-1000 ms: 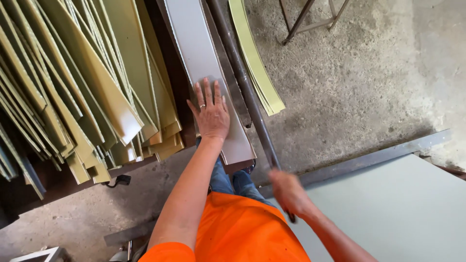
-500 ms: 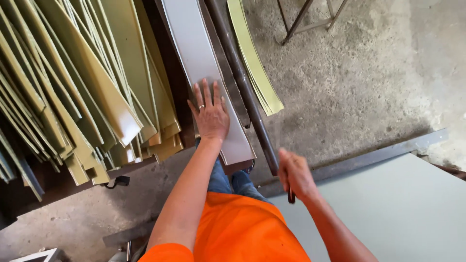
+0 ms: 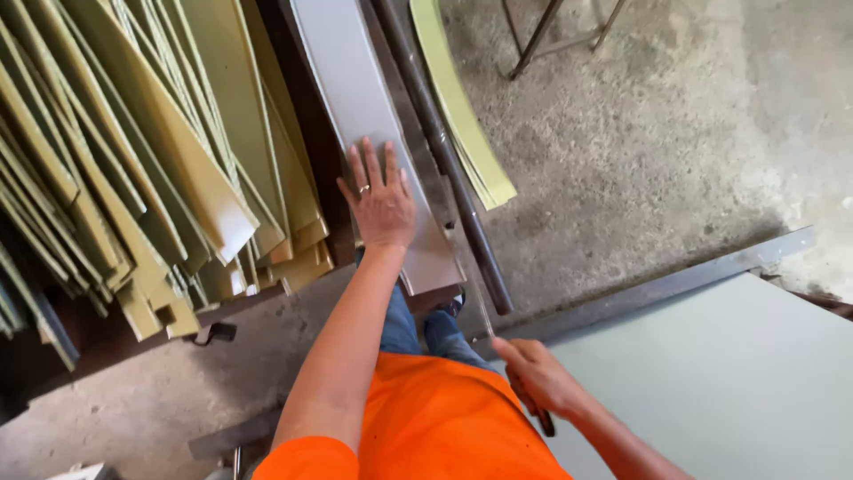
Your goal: Using a manual shear or metal cutter to trim or cut metal strips.
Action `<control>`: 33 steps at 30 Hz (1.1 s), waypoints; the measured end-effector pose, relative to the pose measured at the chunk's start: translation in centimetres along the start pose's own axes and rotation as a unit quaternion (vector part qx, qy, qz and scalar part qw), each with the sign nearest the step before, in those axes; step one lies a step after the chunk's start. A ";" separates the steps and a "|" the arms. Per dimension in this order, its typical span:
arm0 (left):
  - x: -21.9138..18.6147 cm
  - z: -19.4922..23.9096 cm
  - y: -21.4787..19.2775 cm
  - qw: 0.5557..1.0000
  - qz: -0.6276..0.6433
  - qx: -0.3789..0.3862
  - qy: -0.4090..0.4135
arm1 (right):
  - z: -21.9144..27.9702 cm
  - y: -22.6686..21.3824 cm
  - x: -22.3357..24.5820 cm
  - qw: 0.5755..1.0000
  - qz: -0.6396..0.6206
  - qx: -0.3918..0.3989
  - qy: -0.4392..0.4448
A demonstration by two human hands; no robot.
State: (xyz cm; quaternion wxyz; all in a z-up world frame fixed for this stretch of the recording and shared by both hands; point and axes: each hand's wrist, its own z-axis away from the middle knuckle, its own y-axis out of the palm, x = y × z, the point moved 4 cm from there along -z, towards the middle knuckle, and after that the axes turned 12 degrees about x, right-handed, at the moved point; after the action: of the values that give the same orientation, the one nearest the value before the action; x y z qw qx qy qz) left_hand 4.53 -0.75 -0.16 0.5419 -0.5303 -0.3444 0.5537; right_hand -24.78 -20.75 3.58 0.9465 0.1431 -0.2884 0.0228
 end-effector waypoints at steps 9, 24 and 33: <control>0.4 -4.0 -3.6 0.997 -0.051 0.059 0.012 | 5.4 -2.9 6.1 0.969 0.117 -0.214 -0.037; 1.2 -2.8 -0.3 0.997 -0.053 0.029 0.053 | 0.6 0.4 2.9 0.913 -0.293 -0.227 -0.168; 1.1 -3.0 -0.4 0.996 -0.054 0.046 0.045 | -1.1 1.4 3.7 0.968 -0.146 -0.171 -0.113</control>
State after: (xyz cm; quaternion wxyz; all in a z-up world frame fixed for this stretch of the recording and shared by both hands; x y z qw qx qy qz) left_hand 7.62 -0.19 -0.62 0.6099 -0.5096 -0.3222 0.5144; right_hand -21.28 -19.27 5.14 0.9113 0.0216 -0.3692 -0.1811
